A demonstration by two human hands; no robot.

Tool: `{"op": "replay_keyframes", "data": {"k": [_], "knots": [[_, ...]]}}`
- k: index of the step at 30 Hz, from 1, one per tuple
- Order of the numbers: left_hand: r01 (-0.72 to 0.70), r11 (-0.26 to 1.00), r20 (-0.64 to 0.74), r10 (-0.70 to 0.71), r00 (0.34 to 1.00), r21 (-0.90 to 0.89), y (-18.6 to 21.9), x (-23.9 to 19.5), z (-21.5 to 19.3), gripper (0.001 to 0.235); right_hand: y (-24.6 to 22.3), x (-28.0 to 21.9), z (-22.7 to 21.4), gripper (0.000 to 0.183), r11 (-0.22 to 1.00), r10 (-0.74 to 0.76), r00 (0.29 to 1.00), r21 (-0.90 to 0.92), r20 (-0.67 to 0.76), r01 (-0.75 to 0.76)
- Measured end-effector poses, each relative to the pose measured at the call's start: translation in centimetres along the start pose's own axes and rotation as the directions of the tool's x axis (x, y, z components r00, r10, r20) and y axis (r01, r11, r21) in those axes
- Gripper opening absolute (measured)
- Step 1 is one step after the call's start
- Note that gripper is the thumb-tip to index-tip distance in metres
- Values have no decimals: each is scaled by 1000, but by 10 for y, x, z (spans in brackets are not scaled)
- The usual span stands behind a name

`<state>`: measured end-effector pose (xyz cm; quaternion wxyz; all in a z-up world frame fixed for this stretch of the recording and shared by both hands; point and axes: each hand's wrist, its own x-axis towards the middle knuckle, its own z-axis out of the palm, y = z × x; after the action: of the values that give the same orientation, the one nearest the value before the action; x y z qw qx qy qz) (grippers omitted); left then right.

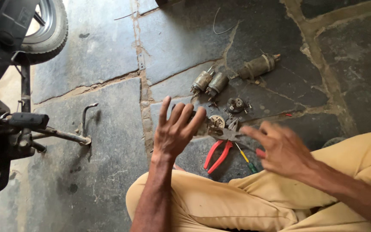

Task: The person sits on the floor and disassembles a cylindrical motor component using a screwdriver and pliers. They remove internal parts, manipulate the housing, and place the disassembled pieces on the floor next to other similar components.

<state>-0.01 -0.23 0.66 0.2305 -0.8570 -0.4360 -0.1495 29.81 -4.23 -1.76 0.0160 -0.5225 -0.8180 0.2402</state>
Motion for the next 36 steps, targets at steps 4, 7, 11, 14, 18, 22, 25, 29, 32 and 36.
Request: {"op": "replay_keyframes", "data": {"k": [4, 7, 11, 14, 18, 22, 25, 29, 32, 36], "knots": [[219, 918, 394, -77, 916, -330, 0, 9, -14, 34, 2, -4, -14, 66, 724, -453, 836, -675, -310, 142], [560, 740, 800, -49, 598, -373, -1, 5, -29, 45, 1, -4, -9, 56, 563, -667, 642, -820, -377, 102], [598, 608, 719, -62, 692, -522, -6, -6, -37, 51, -2, -4, 2, 63, 528, -669, 615, -849, -418, -4], [548, 666, 580, -208, 788, -506, -10, -11, -28, 46, -1, 8, 15, 56, 855, -391, 754, -511, -527, 87], [465, 737, 309, -352, 884, -490, -10, -8, -12, 54, 36, 33, 28, 58, 985, 172, 936, 64, -307, -160], [535, 631, 338, -415, 845, -562, 7, -1, -9, 56, 104, 52, 32, 63, 879, 475, 874, 17, -100, -476], [587, 559, 452, -377, 809, -585, 26, 11, -15, 56, 122, 60, 39, 67, 816, 572, 819, -80, -39, -573], [620, 627, 566, -324, 758, -472, 60, 23, -20, 53, 92, 48, 31, 66, 903, 270, 893, -228, -361, -364], [623, 628, 550, -346, 760, -466, 77, 19, -13, 52, 50, 39, 17, 34, 957, 233, 907, 251, -351, -148], [616, 640, 512, -377, 772, -459, 80, 13, 4, 51, 3, 35, 14, 25, 826, 195, 921, 563, -336, 30]]}}
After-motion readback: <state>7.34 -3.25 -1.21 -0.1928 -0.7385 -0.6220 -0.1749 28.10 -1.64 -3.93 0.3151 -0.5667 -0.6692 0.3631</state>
